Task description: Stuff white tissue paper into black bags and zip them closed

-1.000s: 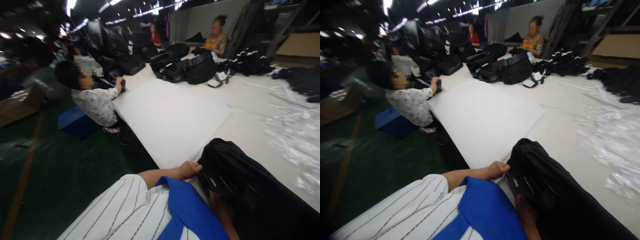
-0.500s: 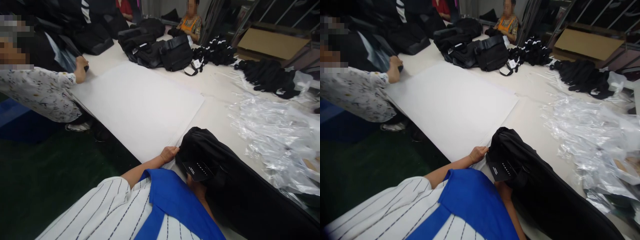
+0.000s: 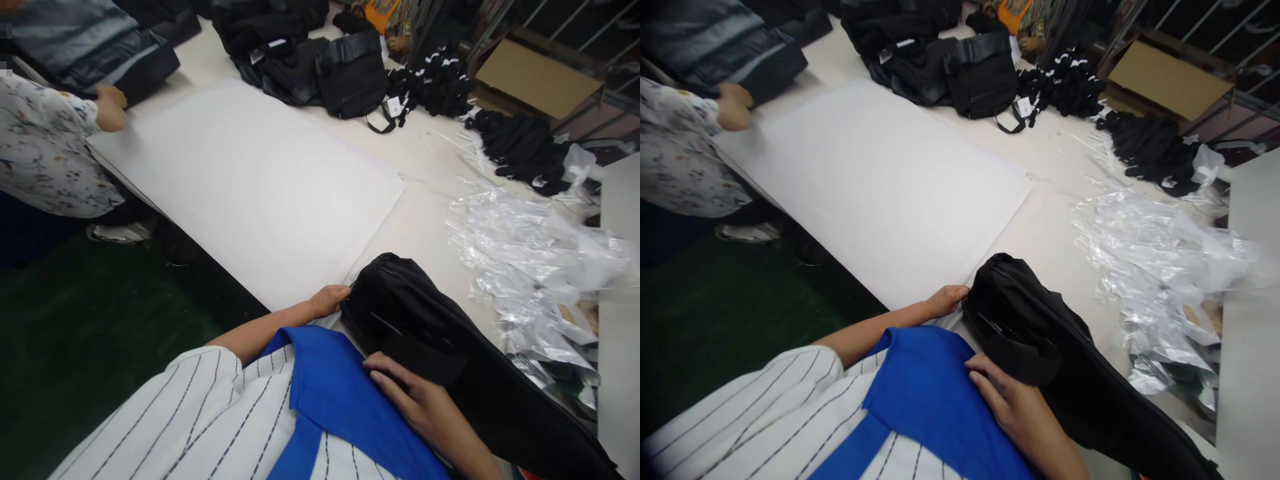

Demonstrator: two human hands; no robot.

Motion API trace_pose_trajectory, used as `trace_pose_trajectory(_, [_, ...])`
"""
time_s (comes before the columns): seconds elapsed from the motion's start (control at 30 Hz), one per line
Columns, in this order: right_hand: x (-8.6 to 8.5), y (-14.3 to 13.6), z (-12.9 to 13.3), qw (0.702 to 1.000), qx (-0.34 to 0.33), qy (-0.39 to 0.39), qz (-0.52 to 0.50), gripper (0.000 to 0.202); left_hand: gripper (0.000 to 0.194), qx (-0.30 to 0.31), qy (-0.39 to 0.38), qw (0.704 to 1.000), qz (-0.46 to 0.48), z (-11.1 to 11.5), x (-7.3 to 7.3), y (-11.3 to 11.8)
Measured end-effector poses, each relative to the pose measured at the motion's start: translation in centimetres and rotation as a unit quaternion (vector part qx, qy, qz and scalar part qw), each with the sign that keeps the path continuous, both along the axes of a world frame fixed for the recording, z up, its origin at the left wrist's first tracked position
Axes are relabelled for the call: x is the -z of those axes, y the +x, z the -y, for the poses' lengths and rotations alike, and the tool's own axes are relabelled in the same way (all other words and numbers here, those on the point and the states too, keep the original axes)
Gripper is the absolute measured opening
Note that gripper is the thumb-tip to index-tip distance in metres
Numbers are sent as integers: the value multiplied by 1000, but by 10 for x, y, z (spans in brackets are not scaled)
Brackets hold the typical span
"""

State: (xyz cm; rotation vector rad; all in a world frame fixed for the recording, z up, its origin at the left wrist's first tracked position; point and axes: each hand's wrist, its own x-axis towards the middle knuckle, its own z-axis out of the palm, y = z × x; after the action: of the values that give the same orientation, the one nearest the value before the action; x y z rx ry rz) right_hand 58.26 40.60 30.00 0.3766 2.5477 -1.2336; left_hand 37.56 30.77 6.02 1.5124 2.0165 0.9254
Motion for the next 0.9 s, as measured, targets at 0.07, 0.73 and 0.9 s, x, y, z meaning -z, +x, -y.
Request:
trace_pose_trajectory(0.07, [-50, -6, 0, 996, -2, 23, -92, 22, 21, 26, 5, 1000, 2, 10, 0, 3])
trace_pose_trajectory(0.73, [17, -110, -25, 906, -146, 386, 96, 72, 21, -33, -30, 949, 312, 44, 28, 20])
trace_pose_trajectory(0.9, [19, -73, 0, 896, -129, 423, 46, 57, 13, -6, -25, 943, 331, 42, 23, 23])
